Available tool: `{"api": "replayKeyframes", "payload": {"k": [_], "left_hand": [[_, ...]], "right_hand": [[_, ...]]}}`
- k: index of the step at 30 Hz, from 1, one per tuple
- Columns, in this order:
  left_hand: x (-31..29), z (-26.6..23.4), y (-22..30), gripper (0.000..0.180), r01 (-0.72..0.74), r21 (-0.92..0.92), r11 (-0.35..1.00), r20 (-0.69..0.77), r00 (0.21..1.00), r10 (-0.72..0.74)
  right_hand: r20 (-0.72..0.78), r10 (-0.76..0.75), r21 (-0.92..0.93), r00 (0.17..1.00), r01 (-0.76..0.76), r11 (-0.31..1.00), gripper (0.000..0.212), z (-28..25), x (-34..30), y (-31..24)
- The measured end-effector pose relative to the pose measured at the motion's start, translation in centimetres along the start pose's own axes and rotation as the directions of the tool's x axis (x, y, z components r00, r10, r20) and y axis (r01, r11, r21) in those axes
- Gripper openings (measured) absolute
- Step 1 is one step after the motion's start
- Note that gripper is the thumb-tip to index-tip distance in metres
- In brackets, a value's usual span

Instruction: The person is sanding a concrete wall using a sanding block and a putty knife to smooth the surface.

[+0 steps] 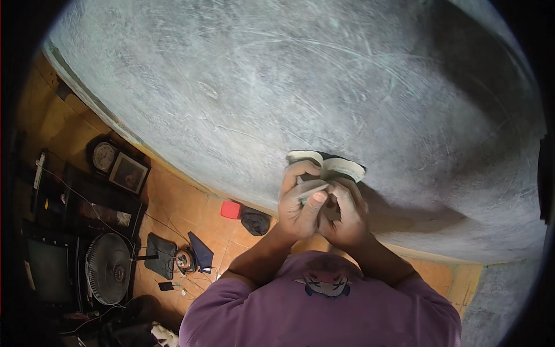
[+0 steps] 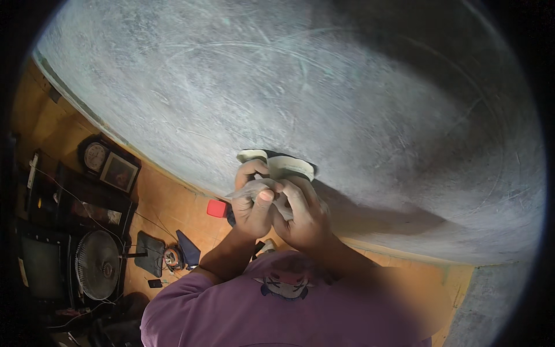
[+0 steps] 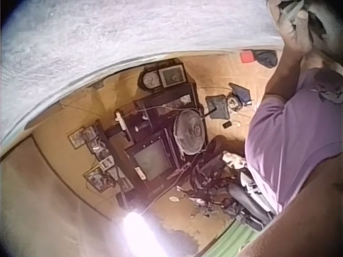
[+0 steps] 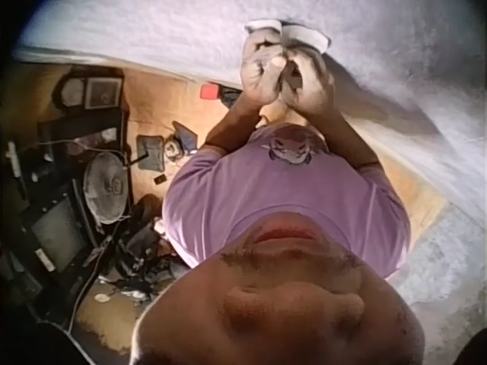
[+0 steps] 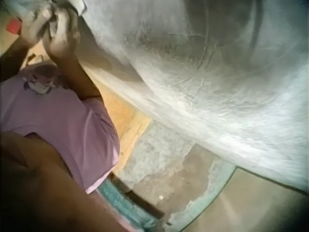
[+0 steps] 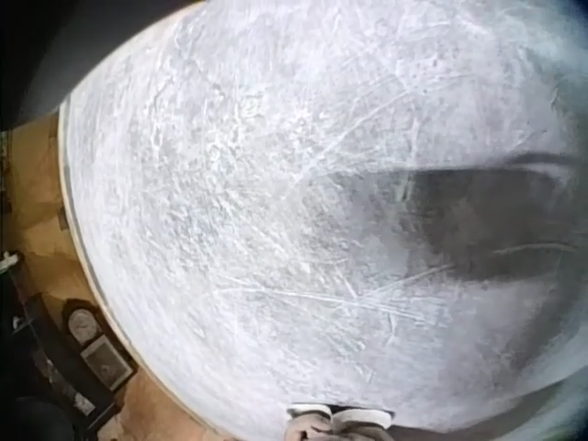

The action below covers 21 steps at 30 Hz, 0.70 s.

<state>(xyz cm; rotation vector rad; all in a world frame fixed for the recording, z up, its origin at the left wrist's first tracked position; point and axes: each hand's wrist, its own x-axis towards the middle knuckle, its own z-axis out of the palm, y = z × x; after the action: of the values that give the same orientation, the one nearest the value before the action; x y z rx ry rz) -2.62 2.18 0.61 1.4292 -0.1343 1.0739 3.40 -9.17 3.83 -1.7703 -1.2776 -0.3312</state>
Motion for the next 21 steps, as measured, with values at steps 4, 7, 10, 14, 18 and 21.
{"api": "replayKeyframes", "payload": {"k": [4,7,10,14,18,21], "left_hand": [[0.1,0.5,0.3,0.028,-0.073,0.153,0.986,-0.018,0.997,0.076],[-0.2,1.1,0.2,0.041,-0.056,0.095,0.994,-0.070,0.996,0.063],[-0.2,1.9,0.5,0.040,-0.059,0.199,0.978,-0.099,0.992,0.080],[-0.6,1.8,0.6,0.057,-0.124,0.403,0.907,-0.006,0.990,0.139],[-1.2,3.3,-0.2,0.085,-0.082,0.055,0.995,-0.211,0.973,0.092],[-1.7,2.7,-1.0,0.073,-0.062,-0.014,0.998,-0.261,0.964,0.056]], "right_hand": [[-0.050,-0.072,0.080,0.996,0.076,0.994,0.041,-0.3,1.0,0.3],[-0.043,-0.163,0.000,0.986,0.163,0.987,0.041,-0.4,0.9,0.7],[0.017,-0.102,0.066,0.995,0.101,0.993,0.038,-1.0,1.0,1.0],[0.054,-0.141,0.148,0.988,0.132,0.980,0.036,-1.3,0.9,1.6],[0.076,-0.134,0.289,0.988,0.107,0.951,0.034,-1.2,0.3,2.3],[0.135,-0.084,0.300,0.987,0.040,0.953,0.038,-1.9,0.0,2.4]]}}
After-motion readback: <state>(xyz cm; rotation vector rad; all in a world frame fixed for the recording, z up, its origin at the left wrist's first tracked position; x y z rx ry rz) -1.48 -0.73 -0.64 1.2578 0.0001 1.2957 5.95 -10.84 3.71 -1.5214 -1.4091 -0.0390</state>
